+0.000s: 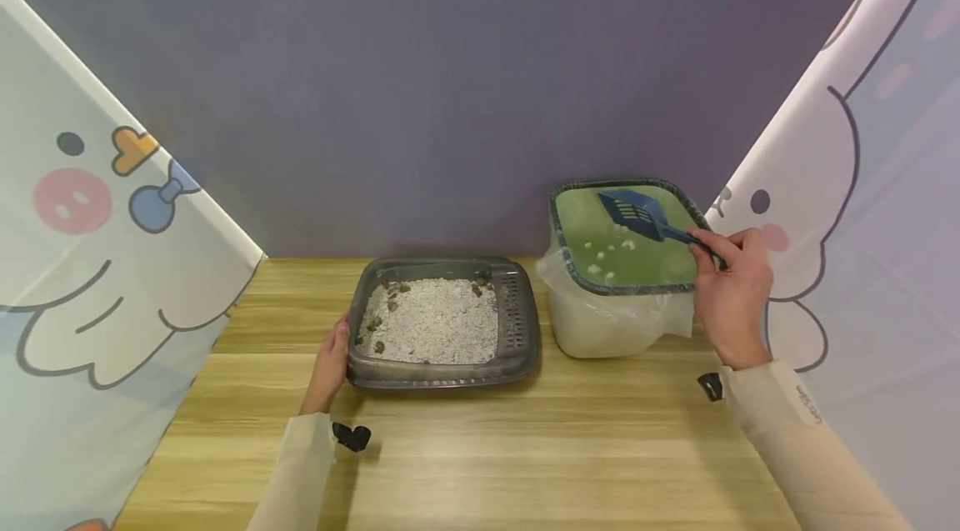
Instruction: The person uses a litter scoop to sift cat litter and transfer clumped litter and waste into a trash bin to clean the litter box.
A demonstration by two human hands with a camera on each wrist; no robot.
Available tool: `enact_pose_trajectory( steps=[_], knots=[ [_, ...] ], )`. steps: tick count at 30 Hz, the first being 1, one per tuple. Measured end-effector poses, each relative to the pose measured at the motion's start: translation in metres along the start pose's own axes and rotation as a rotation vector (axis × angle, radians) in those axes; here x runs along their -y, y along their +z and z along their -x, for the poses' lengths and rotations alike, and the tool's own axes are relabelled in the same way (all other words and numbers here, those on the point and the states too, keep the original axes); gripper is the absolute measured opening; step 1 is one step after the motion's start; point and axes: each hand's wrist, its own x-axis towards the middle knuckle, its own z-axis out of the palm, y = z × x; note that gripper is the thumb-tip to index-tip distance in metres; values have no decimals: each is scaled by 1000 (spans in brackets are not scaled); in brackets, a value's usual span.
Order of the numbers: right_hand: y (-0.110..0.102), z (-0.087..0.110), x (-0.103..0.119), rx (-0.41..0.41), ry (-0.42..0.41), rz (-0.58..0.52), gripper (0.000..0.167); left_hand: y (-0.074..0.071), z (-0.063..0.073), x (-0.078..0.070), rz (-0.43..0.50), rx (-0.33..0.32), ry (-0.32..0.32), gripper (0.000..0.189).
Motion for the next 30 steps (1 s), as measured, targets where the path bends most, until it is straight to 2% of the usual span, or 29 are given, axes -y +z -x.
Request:
enact_pose_trajectory(
  steps=[5,7,13,17,22,24,26,30],
  knots=[
    [4,-3,1,-84,-42,-51,11,-3,1,-1,-8,4,-13,60],
    [5,-3,1,-72,-27,-49,14,-4,2,-3,-9,4,-8,60],
    [9,0,10,16,97,-38,26,-6,2,-7,-14,-2,17,60],
    [12,3,26,7,105,-97,26,-6,0,-7,-10,11,24,58],
    [20,12,58,17,39,-244,22,-6,1,-7,-8,11,10,58],
    [27,20,71,54,-12,-305,21,-5,2,-8,-5,1,7,58],
    [36,31,82,131,-64,-349,21,-4,3,-9,1,-4,9,57],
    [55,62,100,390,-132,-364,25,1,4,-10,-5,8,24,57]
  ],
)
